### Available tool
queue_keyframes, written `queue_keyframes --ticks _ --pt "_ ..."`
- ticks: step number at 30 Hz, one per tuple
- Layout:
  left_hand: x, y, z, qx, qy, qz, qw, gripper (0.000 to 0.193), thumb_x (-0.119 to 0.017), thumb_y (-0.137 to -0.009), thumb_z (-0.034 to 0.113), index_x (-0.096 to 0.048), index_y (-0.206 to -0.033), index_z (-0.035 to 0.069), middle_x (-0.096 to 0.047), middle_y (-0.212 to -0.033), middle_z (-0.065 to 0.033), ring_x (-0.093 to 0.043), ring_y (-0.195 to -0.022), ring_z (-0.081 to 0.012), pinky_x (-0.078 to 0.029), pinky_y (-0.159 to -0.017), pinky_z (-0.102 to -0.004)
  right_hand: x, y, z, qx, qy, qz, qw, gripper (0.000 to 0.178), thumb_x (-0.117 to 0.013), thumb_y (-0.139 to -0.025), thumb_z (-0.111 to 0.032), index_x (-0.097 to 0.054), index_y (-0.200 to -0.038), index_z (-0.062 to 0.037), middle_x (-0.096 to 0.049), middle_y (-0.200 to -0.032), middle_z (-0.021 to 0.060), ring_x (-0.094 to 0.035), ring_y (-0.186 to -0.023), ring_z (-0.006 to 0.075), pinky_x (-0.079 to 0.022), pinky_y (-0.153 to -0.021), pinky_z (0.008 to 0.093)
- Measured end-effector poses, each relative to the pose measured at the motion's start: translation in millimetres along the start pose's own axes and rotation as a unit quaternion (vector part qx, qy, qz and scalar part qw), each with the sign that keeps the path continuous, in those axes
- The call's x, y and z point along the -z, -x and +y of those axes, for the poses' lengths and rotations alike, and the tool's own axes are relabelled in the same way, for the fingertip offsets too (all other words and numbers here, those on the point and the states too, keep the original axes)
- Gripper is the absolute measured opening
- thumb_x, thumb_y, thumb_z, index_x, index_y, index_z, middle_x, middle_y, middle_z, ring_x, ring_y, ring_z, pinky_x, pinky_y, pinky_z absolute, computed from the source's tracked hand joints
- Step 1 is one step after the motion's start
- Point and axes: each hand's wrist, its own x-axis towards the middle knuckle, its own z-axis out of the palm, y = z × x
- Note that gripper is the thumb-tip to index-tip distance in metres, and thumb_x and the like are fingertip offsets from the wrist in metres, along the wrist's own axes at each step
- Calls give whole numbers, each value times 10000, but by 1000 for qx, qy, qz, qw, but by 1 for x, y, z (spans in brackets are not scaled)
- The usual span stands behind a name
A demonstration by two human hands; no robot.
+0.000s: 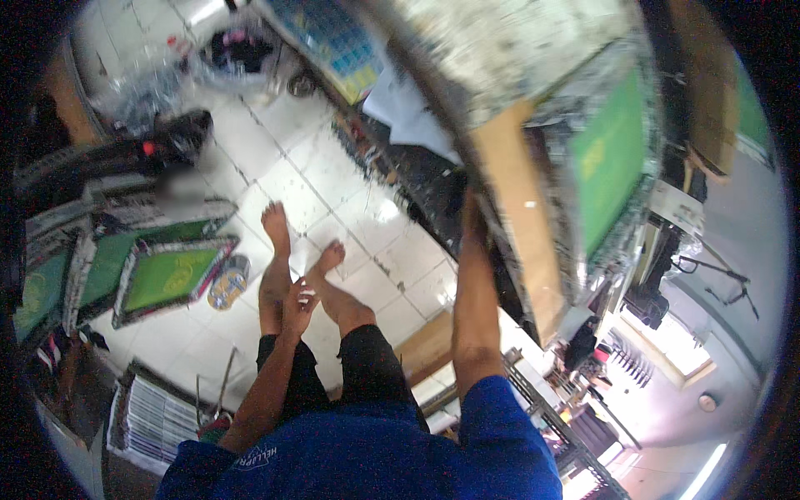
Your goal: The person positions a black sheet on a workbench, lowers a screen printing frame over it, and applies a decorative strip to the surface.
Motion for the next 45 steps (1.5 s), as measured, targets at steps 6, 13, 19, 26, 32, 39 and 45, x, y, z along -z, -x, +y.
queue_keyframes --ticks 6,13,19,26,32,39,45 --pt "35 19 91 -82 -8 1 997 550 -728 -882 -44 -533 -1394 -3 -691 -1030 -89 -661 -897 -141 -556 -723 -279 64 163 -21 129 58 -152 978 799 -733 -885 -233 -334 -1505 74 -478 -1428 366 -482 -1303 513 -400 -1095 527" --pt "52 -20 251 -215 -46 -74 973 492 -783 -898 173 -611 -1337 31 -730 -1113 -102 -680 -993 -183 -533 -838 -309 200 205 -73 169 -44 -49 983 654 -749 -864 -187 -486 -1439 -22 -617 -1232 254 -607 -1131 438 -498 -989 490" --pt "-11 -31 482 -407 -177 -54 895 632 -843 -828 240 -594 -1369 27 -717 -1156 -148 -684 -1038 -238 -535 -856 -366 264 94 -54 -44 78 264 960 796 -795 -821 -307 -437 -1428 65 -542 -1313 277 -497 -1234 468 -391 -1072 551" --pt "-103 -47 586 -454 -553 -57 696 1451 -1005 -446 443 -235 -1585 -21 -513 -1445 -212 -433 -1346 -390 -361 -1081 -530 272 27 -11 -210 35 106 971 641 -807 -791 -316 -570 -1265 45 -605 -1182 266 -599 -1097 468 -506 -934 518" --pt "-106 -54 580 -499 -482 -62 717 1418 -997 -424 462 -313 -1563 -33 -561 -1364 -244 -467 -1299 -408 -332 -1086 -539 268 22 7 -164 -36 123 978 541 -784 -760 -242 -606 -1190 33 -627 -1125 254 -622 -1048 467 -512 -887 528" --pt "-121 -64 581 -508 -444 -53 736 1368 -995 -433 473 -381 -1537 -52 -572 -1309 -268 -492 -1259 -420 -359 -1069 -531 278 -11 10 -133 -78 143 978 558 -777 -752 -231 -612 -1208 44 -634 -1117 269 -620 -1038 485 -510 -888 523" --pt "-136 -84 591 -507 -431 -38 746 1312 -993 -469 426 -393 -1526 -68 -560 -1288 -267 -507 -1235 -421 -375 -1065 -520 285 -52 9 -122 -68 129 982 612 -786 -744 -221 -599 -1259 51 -630 -1163 282 -620 -1060 483 -514 -906 516"
